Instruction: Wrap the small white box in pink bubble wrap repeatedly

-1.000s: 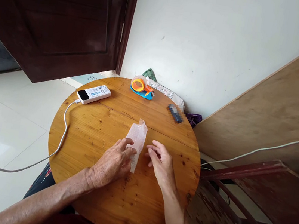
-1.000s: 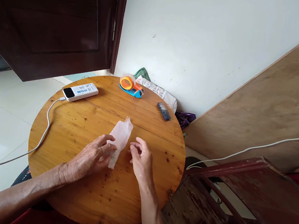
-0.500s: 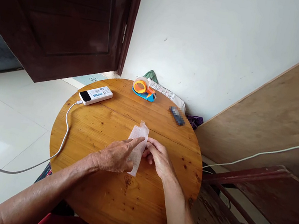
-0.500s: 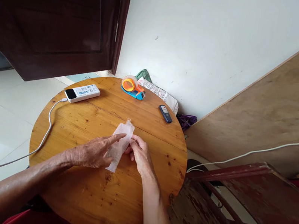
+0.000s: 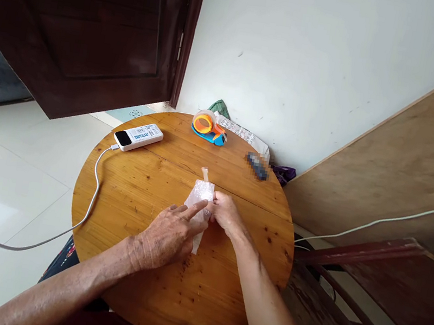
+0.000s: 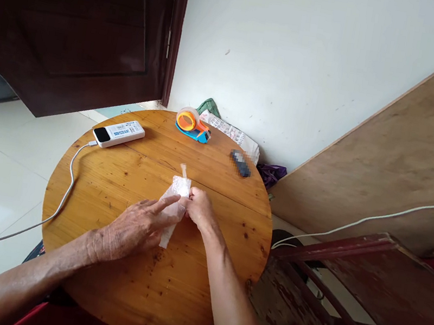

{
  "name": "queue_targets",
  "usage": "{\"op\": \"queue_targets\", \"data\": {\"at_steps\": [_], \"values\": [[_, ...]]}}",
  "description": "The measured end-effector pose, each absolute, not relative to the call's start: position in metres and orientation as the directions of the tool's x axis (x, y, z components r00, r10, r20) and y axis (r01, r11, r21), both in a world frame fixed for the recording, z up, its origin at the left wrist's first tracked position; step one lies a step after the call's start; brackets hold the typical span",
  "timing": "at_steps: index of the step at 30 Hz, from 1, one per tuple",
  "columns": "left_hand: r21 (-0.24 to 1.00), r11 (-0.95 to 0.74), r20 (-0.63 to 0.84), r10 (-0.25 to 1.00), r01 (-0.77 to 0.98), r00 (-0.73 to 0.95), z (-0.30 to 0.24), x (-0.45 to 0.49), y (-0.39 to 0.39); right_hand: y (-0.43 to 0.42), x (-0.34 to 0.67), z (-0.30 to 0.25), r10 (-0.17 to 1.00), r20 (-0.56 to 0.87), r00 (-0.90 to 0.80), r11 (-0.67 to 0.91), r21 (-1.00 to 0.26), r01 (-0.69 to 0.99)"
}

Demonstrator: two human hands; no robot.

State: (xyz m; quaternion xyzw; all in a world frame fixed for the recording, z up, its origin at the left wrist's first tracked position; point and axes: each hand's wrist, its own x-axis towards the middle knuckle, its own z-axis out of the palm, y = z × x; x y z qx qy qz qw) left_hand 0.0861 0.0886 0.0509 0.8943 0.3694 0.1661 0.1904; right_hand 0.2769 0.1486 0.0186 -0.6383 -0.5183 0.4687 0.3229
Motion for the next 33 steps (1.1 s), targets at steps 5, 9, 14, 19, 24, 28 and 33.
{"op": "queue_targets", "data": {"at_steps": [5,9,14,19,24,28,33], "values": [[0.496,-0.643,0.166,0.73,0.584,0.663,0.044,0.085,0.088,0.146,0.272,0.025,0.989,-0.127,0.074,-0.145,-0.929,0.341],[0.584,-0.585,0.204,0.777,0.563,0.595,0.033,0.084,0.088,0.13,0.264,0.034,0.997,-0.061,0.057,-0.07,-0.983,0.172],[0.652,-0.511,0.254,0.843,0.559,0.474,0.022,0.085,0.083,0.101,0.26,0.048,0.997,0.028,0.072,0.005,-0.955,0.296],[0.716,-0.404,0.273,0.913,0.57,0.304,0.014,0.085,0.079,0.073,0.258,0.056,0.99,0.141,-0.021,0.133,-0.863,0.487],[0.793,-0.41,0.277,0.901,0.451,0.333,0.009,0.082,0.085,0.049,0.255,0.046,0.939,0.312,-0.144,0.336,-0.746,0.575],[0.834,-0.421,0.27,0.876,0.358,0.4,0.007,0.076,0.088,0.032,0.256,0.03,0.848,0.459,-0.265,0.518,-0.615,0.594],[0.804,-0.524,0.303,0.767,0.281,0.566,0.01,0.056,0.088,0.023,0.258,0.01,0.793,0.513,-0.329,0.579,-0.467,0.668]]}}
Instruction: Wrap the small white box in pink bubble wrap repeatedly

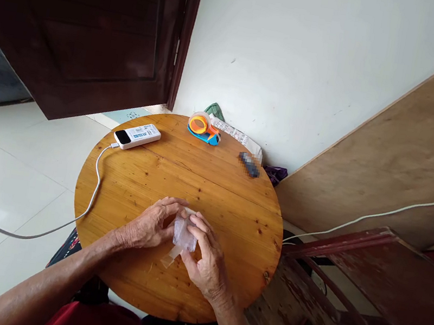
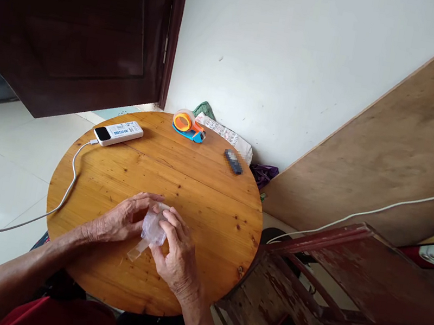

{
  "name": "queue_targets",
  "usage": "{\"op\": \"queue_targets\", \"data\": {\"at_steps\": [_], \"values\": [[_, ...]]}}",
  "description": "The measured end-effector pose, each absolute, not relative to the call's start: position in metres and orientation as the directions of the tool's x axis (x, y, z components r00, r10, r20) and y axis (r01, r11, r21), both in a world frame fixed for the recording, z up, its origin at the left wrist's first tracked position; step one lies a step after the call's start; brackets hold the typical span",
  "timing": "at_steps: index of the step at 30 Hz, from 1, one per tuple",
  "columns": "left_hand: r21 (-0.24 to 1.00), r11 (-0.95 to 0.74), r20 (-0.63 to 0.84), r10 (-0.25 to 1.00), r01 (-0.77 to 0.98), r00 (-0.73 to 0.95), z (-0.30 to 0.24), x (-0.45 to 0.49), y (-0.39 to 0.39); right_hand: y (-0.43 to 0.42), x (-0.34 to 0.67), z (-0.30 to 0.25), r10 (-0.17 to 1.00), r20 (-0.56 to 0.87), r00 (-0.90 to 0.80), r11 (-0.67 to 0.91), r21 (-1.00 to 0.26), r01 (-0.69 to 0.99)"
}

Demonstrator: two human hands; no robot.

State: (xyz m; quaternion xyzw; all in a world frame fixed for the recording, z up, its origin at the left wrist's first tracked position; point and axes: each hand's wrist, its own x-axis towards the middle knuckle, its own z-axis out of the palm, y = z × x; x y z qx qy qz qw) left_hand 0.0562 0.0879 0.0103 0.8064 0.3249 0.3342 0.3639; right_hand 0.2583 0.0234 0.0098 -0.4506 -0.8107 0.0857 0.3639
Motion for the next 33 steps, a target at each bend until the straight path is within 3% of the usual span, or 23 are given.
{"op": "queue_targets", "data": {"at_steps": [3,5,10,14,17,19,23,27,33], "values": [[0.757,-0.596,0.303,0.683,0.268,0.664,0.012,0.048,0.087,0.027,0.257,0.001,0.761,0.559,-0.331,0.594,-0.394,0.701],[0.738,-0.6,0.31,0.708,0.308,0.635,0.009,0.05,0.086,0.031,0.256,-0.002,0.745,0.59,-0.311,0.598,-0.384,0.704],[0.802,-0.497,0.285,0.806,0.332,0.519,0.005,0.062,0.09,0.041,0.255,0.008,0.794,0.576,-0.197,0.55,-0.541,0.636],[0.798,-0.38,0.162,0.883,0.467,0.44,0.013,0.065,0.096,0.057,0.255,0.022,0.957,0.274,-0.094,0.282,-0.81,0.514],[0.734,-0.361,0.153,0.913,0.575,0.377,0.02,0.066,0.1,0.074,0.253,0.024,0.996,0.06,-0.059,0.079,-0.903,0.422],[0.799,-0.32,0.129,0.918,0.51,0.374,0.023,0.066,0.101,0.085,0.251,0.023,1.0,0.023,-0.019,0.029,-0.904,0.427],[0.968,-0.074,-0.04,0.899,0.241,0.436,0.023,0.067,0.103,0.099,0.249,0.024,1.0,0.0,0.015,-0.008,-0.874,0.487],[0.996,0.054,-0.08,0.9,0.074,0.428,0.015,0.071,0.109,0.11,0.251,0.03,1.0,-0.007,-0.01,-0.001,-0.856,0.517],[0.997,0.082,-0.075,0.913,-0.001,0.401,0.005,0.076,0.113,0.125,0.25,0.027,0.998,0.051,0.022,0.037,-0.911,0.41]]}}
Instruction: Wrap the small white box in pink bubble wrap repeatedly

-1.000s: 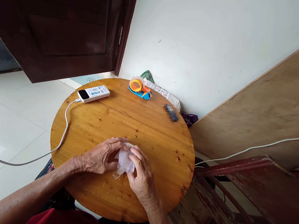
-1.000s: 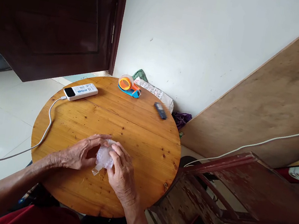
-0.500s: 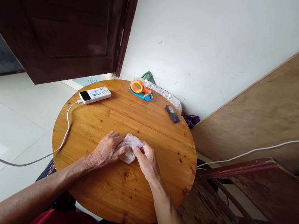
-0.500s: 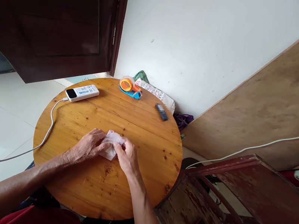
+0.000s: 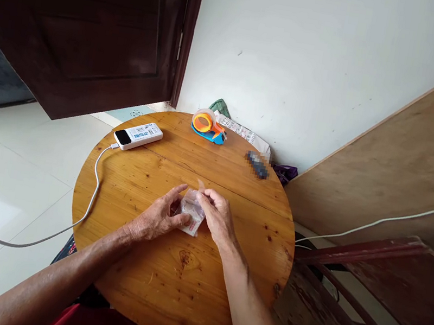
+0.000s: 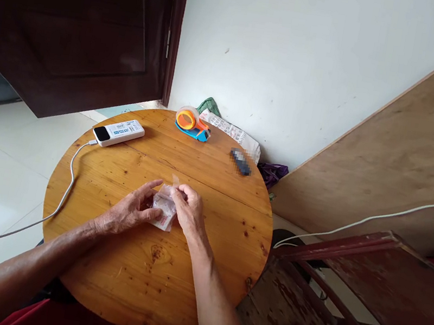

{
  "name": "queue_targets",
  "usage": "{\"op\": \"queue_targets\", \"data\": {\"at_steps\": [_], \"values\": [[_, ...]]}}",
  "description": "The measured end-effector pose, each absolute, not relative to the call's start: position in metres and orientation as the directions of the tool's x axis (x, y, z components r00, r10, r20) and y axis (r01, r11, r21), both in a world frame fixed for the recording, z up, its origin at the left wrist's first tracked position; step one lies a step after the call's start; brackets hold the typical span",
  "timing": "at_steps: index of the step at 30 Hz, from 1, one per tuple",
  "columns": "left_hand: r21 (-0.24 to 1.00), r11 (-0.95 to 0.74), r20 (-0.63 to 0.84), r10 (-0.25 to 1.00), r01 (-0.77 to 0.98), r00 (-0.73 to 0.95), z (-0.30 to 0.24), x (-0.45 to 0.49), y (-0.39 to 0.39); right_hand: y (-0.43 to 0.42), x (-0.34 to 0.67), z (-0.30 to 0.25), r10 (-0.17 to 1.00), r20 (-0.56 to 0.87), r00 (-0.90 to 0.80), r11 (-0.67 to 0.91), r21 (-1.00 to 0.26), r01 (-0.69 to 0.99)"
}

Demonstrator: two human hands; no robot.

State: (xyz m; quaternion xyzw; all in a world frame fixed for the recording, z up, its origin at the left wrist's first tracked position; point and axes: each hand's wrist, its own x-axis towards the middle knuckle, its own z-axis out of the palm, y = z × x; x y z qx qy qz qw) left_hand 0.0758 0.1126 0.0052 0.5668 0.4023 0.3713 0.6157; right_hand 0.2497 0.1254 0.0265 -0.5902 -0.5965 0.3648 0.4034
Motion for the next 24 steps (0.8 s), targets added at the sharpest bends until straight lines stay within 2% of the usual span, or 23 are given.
{"op": "queue_targets", "data": {"at_steps": [5,11,16,20,24], "values": [[0.997,0.08,-0.081,0.904,0.019,0.419,0.003,0.074,0.118,0.12,0.245,0.025,0.991,0.132,0.02,0.114,-0.913,0.391],[0.962,-0.009,-0.098,0.923,0.274,0.373,0.004,0.077,0.128,0.107,0.243,0.024,0.977,0.209,0.039,0.165,-0.86,0.484],[0.852,-0.121,-0.025,0.962,0.509,0.271,0.012,0.085,0.122,0.104,0.24,0.018,0.953,0.285,0.099,0.187,-0.817,0.546],[0.8,-0.153,0.013,0.971,0.58,0.238,0.013,0.092,0.12,0.108,0.237,0.015,0.954,0.267,0.135,0.164,-0.844,0.51],[0.752,-0.21,0.114,0.975,0.625,0.19,0.009,0.094,0.12,0.114,0.233,0.01,0.95,0.251,0.187,0.128,-0.858,0.498]]}}
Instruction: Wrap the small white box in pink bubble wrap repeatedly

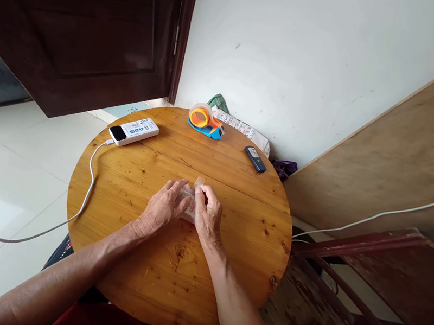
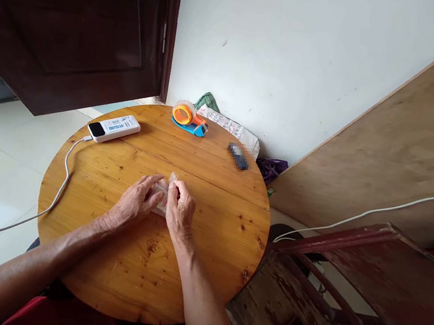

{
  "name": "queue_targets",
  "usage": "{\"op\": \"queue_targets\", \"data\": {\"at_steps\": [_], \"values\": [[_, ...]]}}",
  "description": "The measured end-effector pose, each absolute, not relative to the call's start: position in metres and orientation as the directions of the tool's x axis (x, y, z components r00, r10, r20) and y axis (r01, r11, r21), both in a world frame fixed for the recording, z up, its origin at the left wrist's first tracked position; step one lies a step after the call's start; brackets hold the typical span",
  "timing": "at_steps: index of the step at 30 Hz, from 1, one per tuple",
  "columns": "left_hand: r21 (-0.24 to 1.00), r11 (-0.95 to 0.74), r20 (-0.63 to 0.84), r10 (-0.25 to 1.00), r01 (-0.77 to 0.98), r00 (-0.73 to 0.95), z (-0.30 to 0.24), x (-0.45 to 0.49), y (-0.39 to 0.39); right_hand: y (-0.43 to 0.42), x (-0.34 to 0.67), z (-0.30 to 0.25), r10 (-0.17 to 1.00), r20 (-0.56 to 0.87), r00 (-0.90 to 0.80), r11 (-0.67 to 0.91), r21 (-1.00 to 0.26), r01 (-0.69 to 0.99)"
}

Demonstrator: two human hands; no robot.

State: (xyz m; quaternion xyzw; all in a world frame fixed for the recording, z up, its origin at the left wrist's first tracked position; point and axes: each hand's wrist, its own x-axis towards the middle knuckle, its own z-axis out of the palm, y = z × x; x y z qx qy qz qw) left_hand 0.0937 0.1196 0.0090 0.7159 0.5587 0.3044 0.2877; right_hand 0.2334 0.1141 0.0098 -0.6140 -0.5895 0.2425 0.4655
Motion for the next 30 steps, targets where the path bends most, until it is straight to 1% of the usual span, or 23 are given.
{"op": "queue_targets", "data": {"at_steps": [3,5,8,10,12,15,24,26,30], "values": [[0.77,-0.278,0.209,0.96,0.575,0.184,0.005,0.088,0.116,0.118,0.233,0.005,0.944,0.266,0.197,0.129,-0.842,0.523],[0.772,-0.361,0.286,0.932,0.523,0.222,0.004,0.083,0.112,0.119,0.233,0.004,0.943,0.269,0.195,0.13,-0.84,0.527],[0.704,-0.491,0.385,0.871,0.513,0.305,0.003,0.077,0.107,0.119,0.233,0.004,0.943,0.268,0.195,0.133,-0.846,0.517],[0.656,-0.536,0.413,0.844,0.531,0.342,0.003,0.076,0.106,0.118,0.233,0.006,0.943,0.27,0.196,0.14,-0.854,0.501],[0.637,-0.552,0.418,0.834,0.539,0.36,0.003,0.076,0.107,0.117,0.232,0.008,0.944,0.264,0.198,0.146,-0.872,0.468],[0.645,-0.547,0.406,0.837,0.534,0.367,0.003,0.076,0.11,0.118,0.232,0.011,0.942,0.265,0.207,0.157,-0.891,0.426],[0.73,-0.492,0.362,0.867,0.474,0.342,0.003,0.076,0.114,0.116,0.239,0.012,0.948,0.289,0.134,0.175,-0.825,0.538],[0.737,-0.484,0.356,0.871,0.472,0.339,0.003,0.076,0.115,0.116,0.239,0.012,0.949,0.293,0.119,0.186,-0.822,0.538],[0.744,-0.494,0.358,0.863,0.451,0.356,0.001,0.076,0.116,0.118,0.238,0.011,0.96,0.265,0.087,0.192,-0.855,0.482]]}}
